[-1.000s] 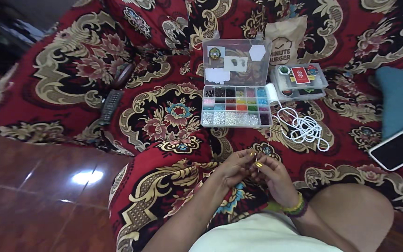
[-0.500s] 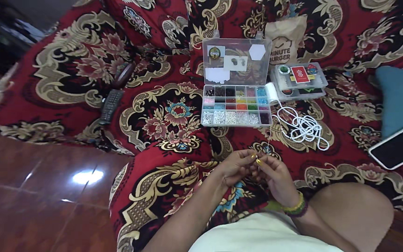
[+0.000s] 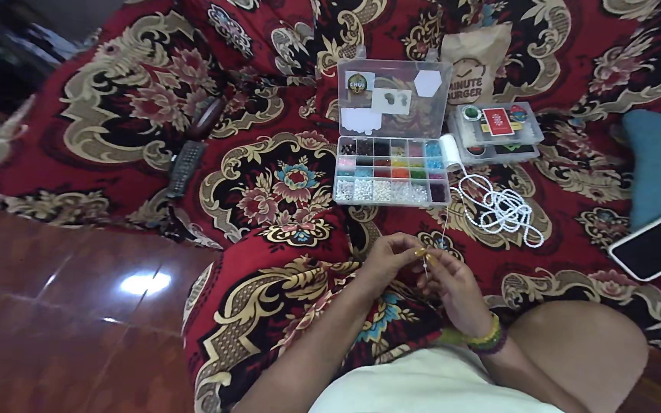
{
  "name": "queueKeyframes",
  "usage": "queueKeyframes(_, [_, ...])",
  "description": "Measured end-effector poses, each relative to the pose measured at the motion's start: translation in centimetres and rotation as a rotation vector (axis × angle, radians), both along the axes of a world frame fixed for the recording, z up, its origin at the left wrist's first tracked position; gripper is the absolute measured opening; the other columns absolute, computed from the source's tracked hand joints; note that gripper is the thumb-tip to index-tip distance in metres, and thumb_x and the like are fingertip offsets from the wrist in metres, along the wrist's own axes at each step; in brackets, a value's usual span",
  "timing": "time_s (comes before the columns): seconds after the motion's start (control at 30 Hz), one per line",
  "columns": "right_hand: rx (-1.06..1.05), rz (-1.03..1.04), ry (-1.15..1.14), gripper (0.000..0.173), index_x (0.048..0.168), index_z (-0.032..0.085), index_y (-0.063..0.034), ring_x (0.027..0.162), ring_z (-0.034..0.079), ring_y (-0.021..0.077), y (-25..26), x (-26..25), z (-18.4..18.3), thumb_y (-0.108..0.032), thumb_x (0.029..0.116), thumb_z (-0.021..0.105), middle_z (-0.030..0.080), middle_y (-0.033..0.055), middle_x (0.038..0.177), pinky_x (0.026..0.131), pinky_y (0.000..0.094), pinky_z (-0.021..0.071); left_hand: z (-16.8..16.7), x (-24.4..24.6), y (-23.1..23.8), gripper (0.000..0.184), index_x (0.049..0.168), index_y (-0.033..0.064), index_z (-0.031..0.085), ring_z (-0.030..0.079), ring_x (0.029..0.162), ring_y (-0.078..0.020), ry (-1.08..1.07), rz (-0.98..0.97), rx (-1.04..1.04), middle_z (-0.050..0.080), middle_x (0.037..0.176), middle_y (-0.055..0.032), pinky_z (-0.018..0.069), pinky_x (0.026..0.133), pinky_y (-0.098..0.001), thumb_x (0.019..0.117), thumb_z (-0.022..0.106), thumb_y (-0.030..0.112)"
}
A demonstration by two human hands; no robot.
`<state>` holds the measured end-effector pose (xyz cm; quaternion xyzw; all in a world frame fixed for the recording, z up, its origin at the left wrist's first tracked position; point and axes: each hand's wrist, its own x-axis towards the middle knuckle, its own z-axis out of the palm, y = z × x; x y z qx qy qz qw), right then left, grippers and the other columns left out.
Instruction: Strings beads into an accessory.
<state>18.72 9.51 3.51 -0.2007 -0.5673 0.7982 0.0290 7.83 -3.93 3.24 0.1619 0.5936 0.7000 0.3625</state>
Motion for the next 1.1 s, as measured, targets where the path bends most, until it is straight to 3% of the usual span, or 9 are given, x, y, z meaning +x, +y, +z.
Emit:
queueKeyframes(0.13, [-0.01,0.01,-0.032,0.018,0.111,0.062,0.0017,0.073,0.071,0.0121,-0.2,-0.2,0.1,-0.004,0.0999,0.05,0.073,0.0054,0.092,0.066,0.0269,0.0614,-0.2,-0.3,-0.2,0.01,0.091,0.0014,0.071,0.063,0.104,-0.008,0.157,0.024,-0.063,0.068,0.108,-0.0048,0.0525,0.093,-0.0259,0.095,0.064,0.007])
queueKeyframes(0.23, [-0.025,0.046,-0.042,0.021,0.113,0.062,0.0027,0.077,0.072,0.0142,-0.3,-0.3,0.0,-0.004,0.0994,0.048,0.074,0.0066,0.094,0.069,0.0293,0.0621,-0.1,-0.5,-0.3,0.01,0.091,0.0009,0.071,0.064,0.103,-0.007,0.182,0.051,-0.077,0.069,0.106,-0.0046,0.0521,0.093,-0.025,0.0953,0.064,0.006])
queueKeyframes(0.4, [0.07,0.026,-0.038,0.018,0.108,0.066,0.0006,0.07,0.07,0.0096,-0.3,-0.2,0.1,-0.006,0.1019,0.05,0.072,0.0015,0.085,0.066,0.0256,0.0617,-0.1,-1.9,-0.5,0.014,0.098,0.0009,0.072,0.064,0.093,-0.0056,0.282,0.051,-0.2,0.069,0.102,-0.0045,0.0532,0.085,-0.0232,0.0967,0.065,0.013])
queueKeyframes(0.53, [0.116,0.033,-0.038,0.02,0.109,0.065,-0.0018,0.069,0.071,0.008,-0.5,-0.2,-0.3,-0.007,0.1017,0.047,0.073,-0.0021,0.083,0.064,0.0248,0.0618,0.7,-5.6,-1.8,0.025,0.116,0.0027,0.073,0.066,0.113,-0.0263,0.624,0.115,-0.573,0.07,0.116,-0.0153,0.0501,0.103,-0.0431,0.1003,0.062,0.018])
queueKeyframes(0.63, [0.139,0.042,-0.069,0.02,0.107,0.064,-0.0037,0.068,0.07,0.0063,-0.9,-0.3,-0.1,-0.005,0.1031,0.045,0.073,-0.0041,0.082,0.064,0.0233,0.0612,0.2,-7.9,-2.8,0.032,0.129,0.0034,0.068,0.056,0.127,-0.0398,0.783,0.137,-0.839,0.064,0.132,-0.02,0.0448,0.108,-0.0512,0.1002,0.062,0.016])
queueKeyframes(0.7, [0.154,0.069,-0.069,0.021,0.105,0.064,-0.0043,0.069,0.07,0.0059,-0.9,-0.3,-0.1,-0.005,0.1031,0.043,0.073,-0.0047,0.082,0.064,0.0232,0.0611,-0.5,-8.7,-3.0,0.037,0.135,0.0032,0.064,0.05,0.134,-0.0422,0.802,0.078,-0.957,0.057,0.143,-0.0191,0.042,0.11,-0.0537,0.1016,0.061,0.019])
queueKeyframes(0.87, [0.166,0.122,-0.076,0.021,0.107,0.062,-0.0039,0.071,0.07,0.0055,-1.0,-0.6,-0.1,-0.003,0.1036,0.041,0.072,-0.0054,0.082,0.066,0.0235,0.0612,-1.1,-8.9,-2.2,0.037,0.131,-0.0012,0.064,0.048,0.135,-0.0437,0.854,-0.035,-0.997,0.053,0.145,-0.0223,0.0409,0.11,-0.0562,0.1028,0.059,0.022])
queueKeyframes(1.1, [0.173,0.162,-0.082,0.02,0.106,0.062,-0.006,0.072,0.07,0.0045,-1.0,-0.7,-0.3,-0.005,0.1049,0.041,0.071,-0.0071,0.082,0.068,0.0228,0.0606,-2.6,-8.8,-1.6,0.032,0.124,-0.0015,0.067,0.053,0.129,-0.0429,0.917,0.023,-0.969,0.059,0.134,-0.0232,0.0437,0.105,-0.0564,0.1019,0.061,0.021])
